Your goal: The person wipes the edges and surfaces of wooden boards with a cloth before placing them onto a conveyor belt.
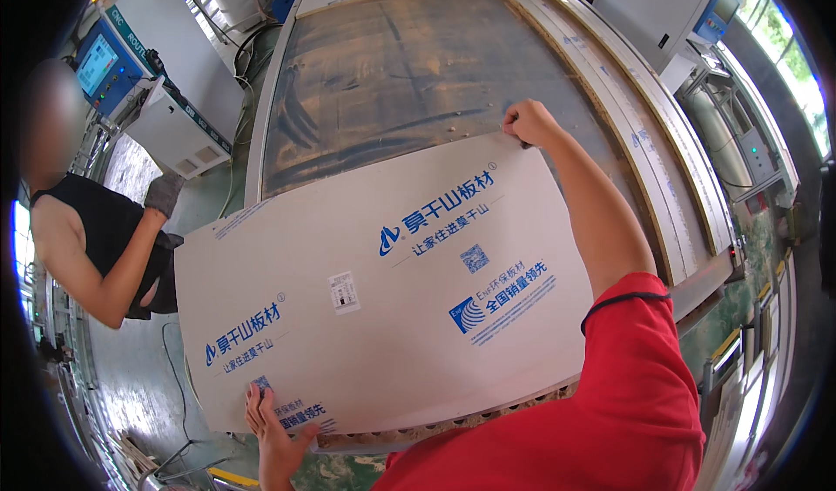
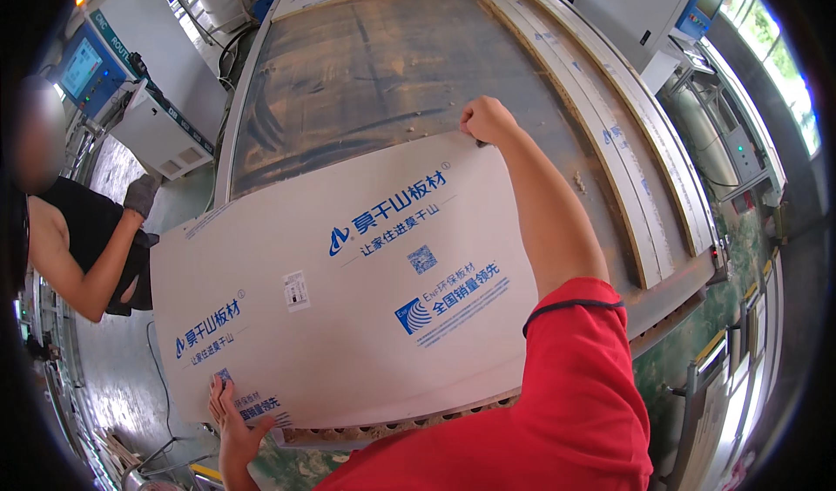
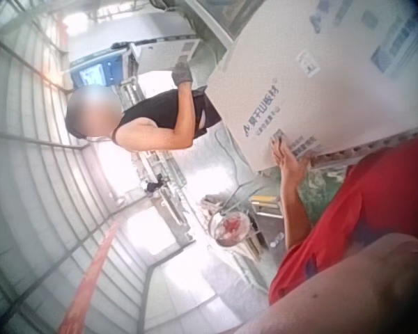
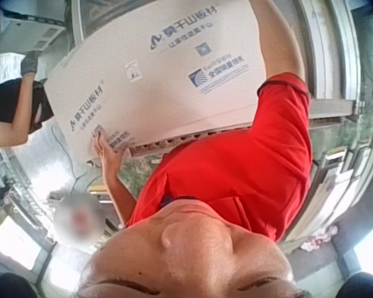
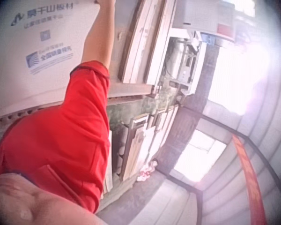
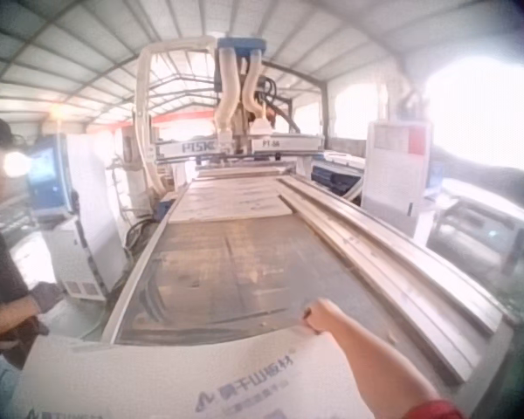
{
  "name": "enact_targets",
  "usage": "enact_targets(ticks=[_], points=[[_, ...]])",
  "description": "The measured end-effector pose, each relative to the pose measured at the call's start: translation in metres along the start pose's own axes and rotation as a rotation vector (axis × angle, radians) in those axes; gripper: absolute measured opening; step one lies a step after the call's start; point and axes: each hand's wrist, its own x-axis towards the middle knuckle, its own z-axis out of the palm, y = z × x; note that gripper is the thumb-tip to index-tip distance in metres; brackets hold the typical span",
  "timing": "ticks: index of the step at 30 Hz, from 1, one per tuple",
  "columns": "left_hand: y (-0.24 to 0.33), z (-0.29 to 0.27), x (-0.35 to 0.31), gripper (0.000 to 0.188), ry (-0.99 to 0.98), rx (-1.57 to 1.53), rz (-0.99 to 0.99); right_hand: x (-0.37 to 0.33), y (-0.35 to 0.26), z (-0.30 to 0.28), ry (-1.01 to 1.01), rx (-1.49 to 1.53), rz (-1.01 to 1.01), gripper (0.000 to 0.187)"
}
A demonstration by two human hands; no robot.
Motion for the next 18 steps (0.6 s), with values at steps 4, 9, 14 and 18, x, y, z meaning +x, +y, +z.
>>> enact_targets(ticks=[4, 9, 14, 18], points=[[-0.001, 0.0, -0.003, 0.101, 0.009, -0.002, -0.028, 0.014, 0.002, 0.007, 0.113, -0.068, 0.097, 0.007], [-0.006, 0.008, 0.001, 0.104, 0.03, -0.026, -0.028, 0.021, 0.047, -0.017, 0.438, 0.093, 0.238, 0.018], [-0.002, 0.012, -0.003, 0.104, 0.052, -0.04, -0.045, -0.002, 0.019, -0.022, 0.126, 0.052, -0.136, 0.021], [-0.003, 0.01, -0.002, 0.103, 0.066, -0.02, -0.047, -0.003, 0.012, -0.012, -0.022, 0.005, -0.161, 0.016]])
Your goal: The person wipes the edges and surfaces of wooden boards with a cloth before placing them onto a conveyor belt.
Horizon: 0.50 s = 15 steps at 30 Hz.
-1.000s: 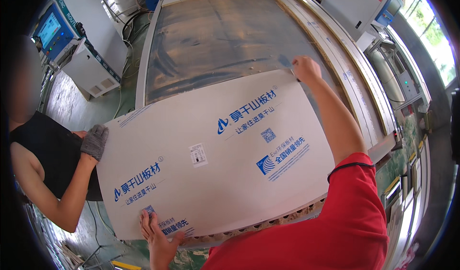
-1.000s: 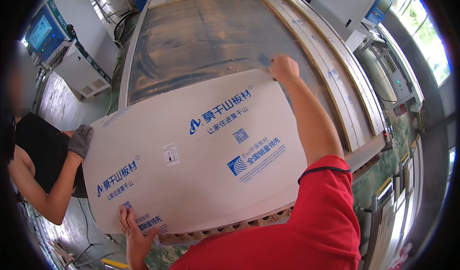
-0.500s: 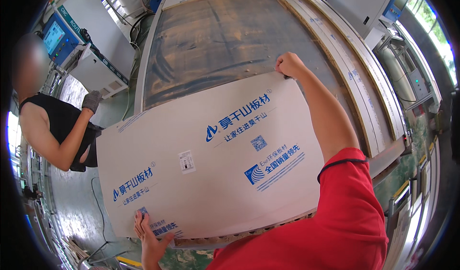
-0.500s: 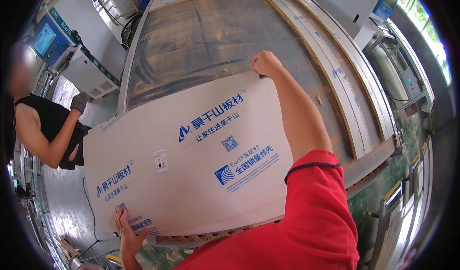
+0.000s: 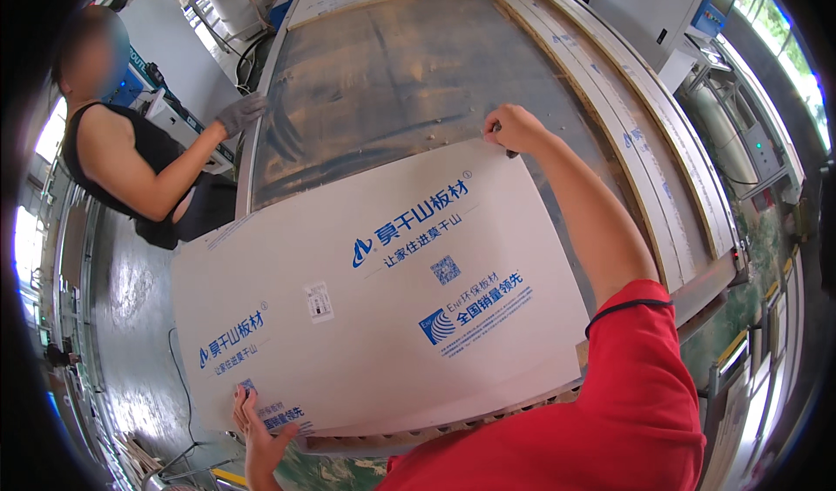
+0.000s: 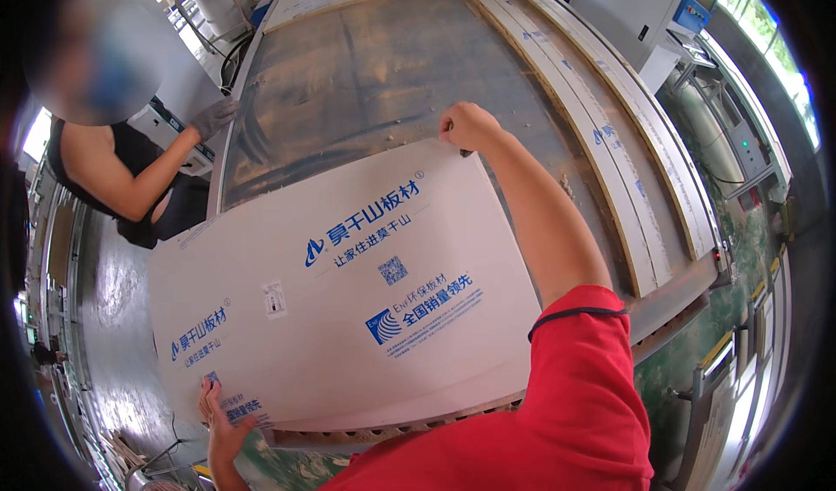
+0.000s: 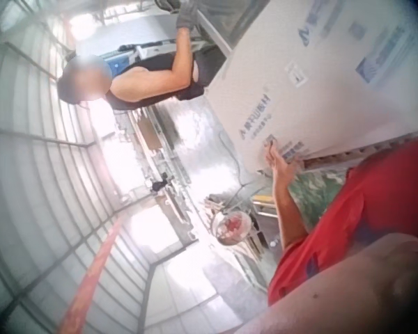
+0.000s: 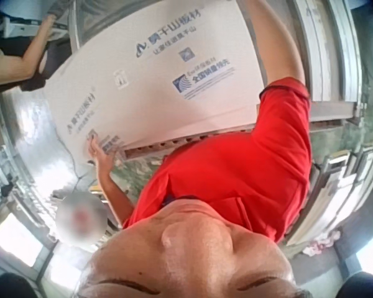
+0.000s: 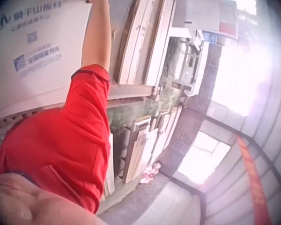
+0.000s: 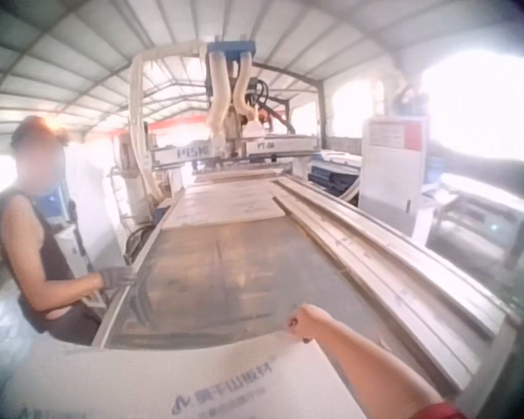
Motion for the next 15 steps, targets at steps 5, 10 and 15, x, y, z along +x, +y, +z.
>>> enact_targets(ticks=[5, 10, 15], points=[[-0.002, 0.0, 0.0, 0.103, 0.01, -0.002, 0.018, 0.006, -0.014, 0.016, 0.157, -0.111, 0.141, 0.013], [-0.002, 0.0, -0.001, 0.102, 0.021, -0.039, 0.031, 0.009, 0.009, 0.017, 0.334, -0.15, 0.23, 0.021], [-0.002, 0.004, -0.003, 0.103, 0.046, -0.05, 0.035, -0.017, -0.017, -0.021, 0.16, -0.015, 0.188, 0.026]])
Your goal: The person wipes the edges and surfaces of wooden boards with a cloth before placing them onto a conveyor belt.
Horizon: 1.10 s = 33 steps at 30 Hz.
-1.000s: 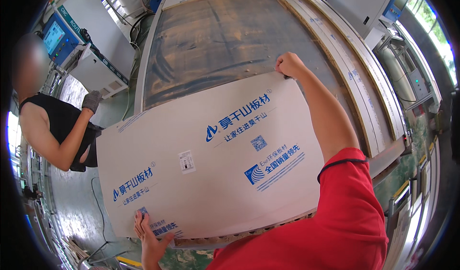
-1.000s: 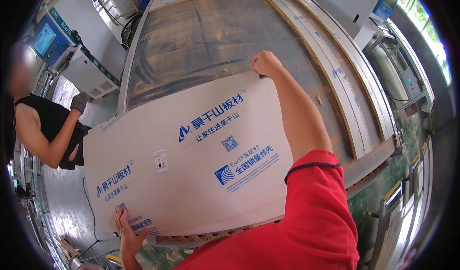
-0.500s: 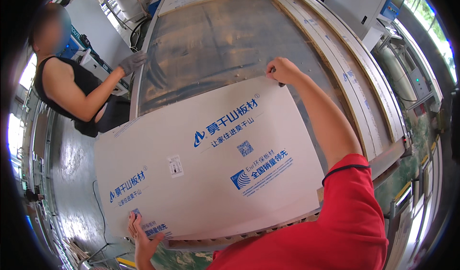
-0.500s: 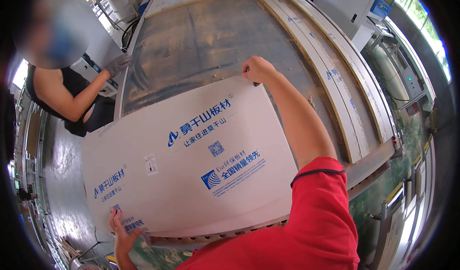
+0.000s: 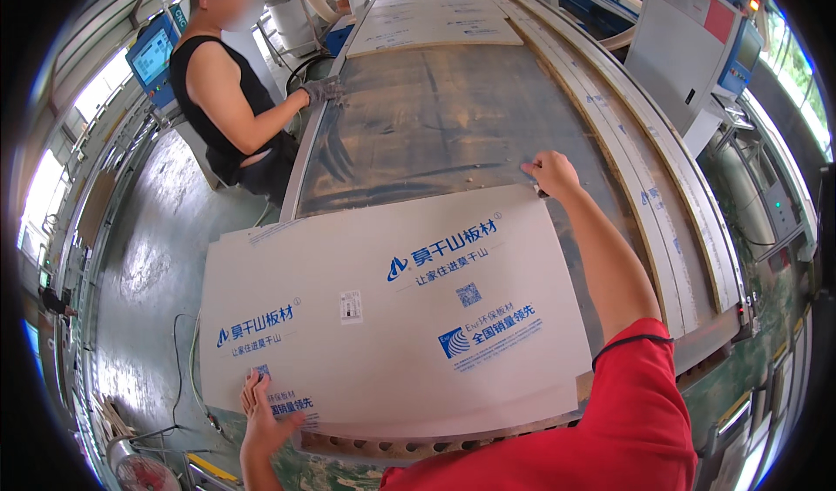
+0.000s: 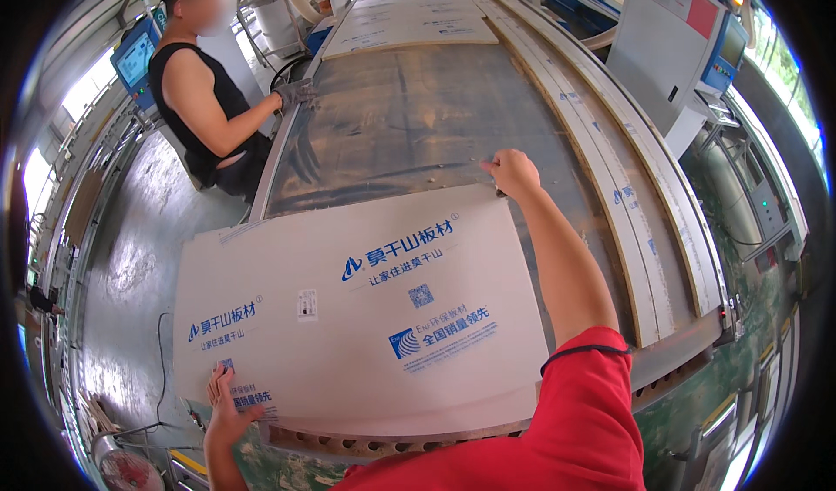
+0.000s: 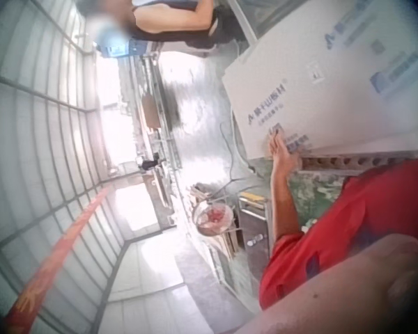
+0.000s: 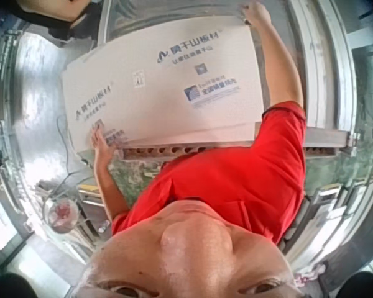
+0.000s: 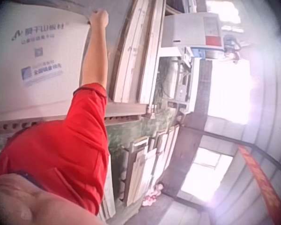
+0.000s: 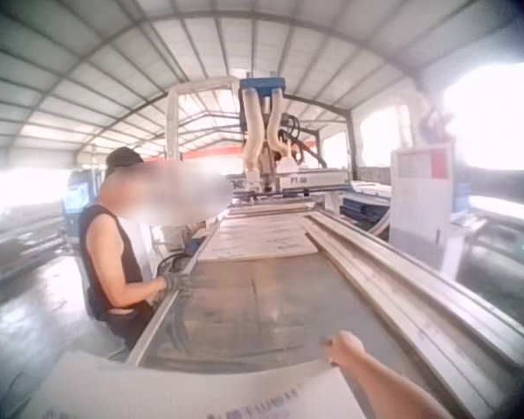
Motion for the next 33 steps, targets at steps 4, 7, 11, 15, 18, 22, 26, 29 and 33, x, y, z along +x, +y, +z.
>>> enact_targets(ticks=[4, 7, 11, 15, 18, 22, 26, 29, 33], points=[[-0.005, 0.002, -0.006, 0.101, 0.005, 0.02, 0.029, -0.022, -0.003, -0.017, 0.078, 0.138, -0.135, 0.025], [0.003, -0.007, -0.006, 0.095, 0.023, 0.011, 0.055, -0.045, 0.005, -0.023, 0.077, 0.291, -0.188, 0.035], [-0.007, -0.01, -0.006, 0.071, 0.067, -0.137, 0.045, -0.127, -0.004, -0.025, -0.009, 0.31, -0.324, 0.044], [-0.035, -0.017, 0.002, 0.043, 0.244, -0.31, 0.011, -0.195, 0.019, -0.012, -0.187, 0.358, -0.23, 0.048], [-0.078, -0.029, 0.019, 0.041, 0.383, -0.328, -0.12, -0.23, 0.026, -0.007, -0.103, 0.349, -0.155, 0.053], [-0.144, -0.053, 0.068, 0.061, 0.486, -0.108, -0.253, -0.256, 0.048, -0.004, 0.107, -0.079, -0.119, 0.062], [-0.227, -0.059, 0.124, 0.083, 0.308, -0.451, -0.497, -0.265, 0.027, 0.001, -0.045, 0.212, 0.171, 0.055], [-0.236, -0.058, 0.155, 0.083, 0.215, -0.534, -0.468, -0.272, 0.005, -0.004, -0.001, 0.233, 0.297, 0.051], [-0.23, -0.045, 0.17, 0.083, 0.076, -0.586, -0.446, -0.268, 0.012, 0.007, 0.056, 0.189, 0.367, 0.048]])
